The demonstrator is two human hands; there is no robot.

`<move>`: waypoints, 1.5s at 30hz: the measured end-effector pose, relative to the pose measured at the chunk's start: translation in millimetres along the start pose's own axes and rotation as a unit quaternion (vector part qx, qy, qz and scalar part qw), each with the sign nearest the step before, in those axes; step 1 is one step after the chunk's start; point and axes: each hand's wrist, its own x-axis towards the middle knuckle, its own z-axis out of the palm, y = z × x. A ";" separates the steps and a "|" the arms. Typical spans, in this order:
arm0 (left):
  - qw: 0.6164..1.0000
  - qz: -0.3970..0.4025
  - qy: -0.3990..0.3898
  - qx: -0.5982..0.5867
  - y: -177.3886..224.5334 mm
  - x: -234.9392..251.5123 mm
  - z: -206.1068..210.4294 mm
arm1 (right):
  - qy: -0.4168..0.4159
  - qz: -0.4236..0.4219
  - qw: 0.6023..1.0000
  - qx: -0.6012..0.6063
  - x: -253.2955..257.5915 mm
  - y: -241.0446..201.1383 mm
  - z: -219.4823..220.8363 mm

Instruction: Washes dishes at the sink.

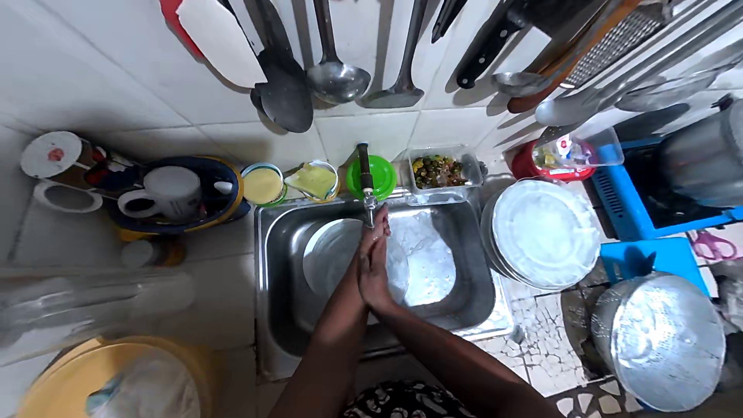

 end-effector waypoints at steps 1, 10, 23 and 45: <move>0.997 -0.002 -0.007 -0.072 2.2 -4.0 1.0 | -0.022 0.072 0.995 0.070 -12.3 -6.0 1.1; 0.947 -0.038 0.166 -0.273 58.9 -112.7 46.8 | -0.055 0.221 0.861 0.454 46.7 -46.3 -52.3; 0.966 -0.013 0.197 0.165 -3.6 -108.7 34.2 | -0.050 -0.120 0.946 -0.297 138.8 16.4 -12.3; 0.960 0.083 0.241 -0.112 10.8 -56.1 1.1 | -0.051 0.198 0.791 0.576 103.3 28.0 -14.9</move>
